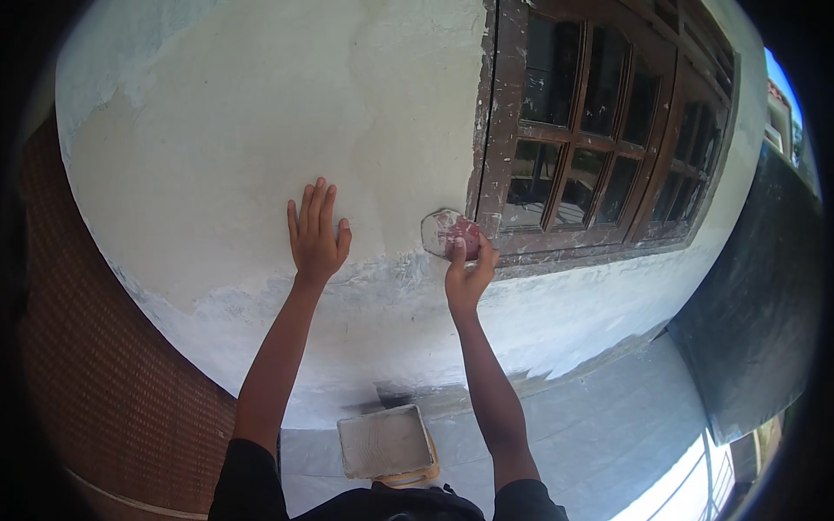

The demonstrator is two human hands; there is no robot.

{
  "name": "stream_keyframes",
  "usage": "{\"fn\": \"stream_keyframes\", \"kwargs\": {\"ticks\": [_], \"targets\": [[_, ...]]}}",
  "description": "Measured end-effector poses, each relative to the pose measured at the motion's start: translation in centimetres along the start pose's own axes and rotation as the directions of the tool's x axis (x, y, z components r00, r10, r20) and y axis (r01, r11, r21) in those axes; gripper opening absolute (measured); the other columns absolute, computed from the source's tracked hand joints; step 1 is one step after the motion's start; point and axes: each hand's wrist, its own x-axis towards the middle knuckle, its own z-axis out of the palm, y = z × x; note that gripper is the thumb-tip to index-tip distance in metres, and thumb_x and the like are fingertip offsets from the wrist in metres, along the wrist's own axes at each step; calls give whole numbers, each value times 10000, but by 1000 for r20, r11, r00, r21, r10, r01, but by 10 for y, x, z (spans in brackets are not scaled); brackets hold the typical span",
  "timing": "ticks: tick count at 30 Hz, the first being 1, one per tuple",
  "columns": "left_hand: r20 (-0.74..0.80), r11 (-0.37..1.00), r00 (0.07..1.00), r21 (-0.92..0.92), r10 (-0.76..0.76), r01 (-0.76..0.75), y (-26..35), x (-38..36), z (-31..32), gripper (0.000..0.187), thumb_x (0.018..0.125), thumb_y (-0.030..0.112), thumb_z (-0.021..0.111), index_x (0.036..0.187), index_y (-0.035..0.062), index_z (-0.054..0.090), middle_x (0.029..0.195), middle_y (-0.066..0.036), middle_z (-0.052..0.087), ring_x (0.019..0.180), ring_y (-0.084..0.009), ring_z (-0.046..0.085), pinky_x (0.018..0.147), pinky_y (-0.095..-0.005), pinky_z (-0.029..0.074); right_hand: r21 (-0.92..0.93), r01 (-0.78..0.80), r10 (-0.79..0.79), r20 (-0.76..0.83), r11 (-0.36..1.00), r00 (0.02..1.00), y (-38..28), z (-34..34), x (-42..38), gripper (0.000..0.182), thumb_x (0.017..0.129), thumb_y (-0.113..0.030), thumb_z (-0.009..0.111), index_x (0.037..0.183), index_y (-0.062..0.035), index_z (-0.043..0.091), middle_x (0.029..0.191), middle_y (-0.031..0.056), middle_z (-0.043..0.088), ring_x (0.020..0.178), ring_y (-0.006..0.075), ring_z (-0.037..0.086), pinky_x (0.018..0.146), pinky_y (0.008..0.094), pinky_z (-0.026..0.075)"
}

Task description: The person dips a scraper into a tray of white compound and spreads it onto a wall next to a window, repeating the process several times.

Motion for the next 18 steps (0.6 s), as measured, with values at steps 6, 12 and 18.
{"fn": "stream_keyframes", "kwargs": {"ticks": [6, 12, 18], "targets": [[-7, 1000, 1000, 19, 1, -1, 0, 0, 1, 553, 896, 199, 525, 1426, 84, 418, 1504, -85, 391, 1407, -250, 343, 1162, -523, 190, 121, -36, 37, -1, 992, 999, -8, -10, -7, 276, 903, -62, 647, 1156, 21, 574, 995, 120, 604, 895, 165, 536, 821, 294, 440], [-20, 1000, 1000, 18, 9, -8, 1, 0, 1, 553, 893, 196, 526, 1424, 82, 421, 1495, -86, 406, 1405, -252, 347, 1161, -522, 193, 91, -34, 36, -19, 995, 999, -2, -11, -1, 266, 903, -63, 647, 1150, 17, 587, 1001, 121, 605, 874, 180, 550, 798, 295, 464], [-10, 1000, 1000, 17, -2, 2, 0, 0, 2, 557, 889, 195, 531, 1424, 83, 419, 1497, -87, 400, 1405, -254, 345, 1160, -524, 193, 36, 67, -69, 54, 997, 996, -5, -9, -15, 274, 928, -83, 636, 1174, 12, 562, 941, 67, 575, 870, 142, 545, 780, 282, 462]]}}
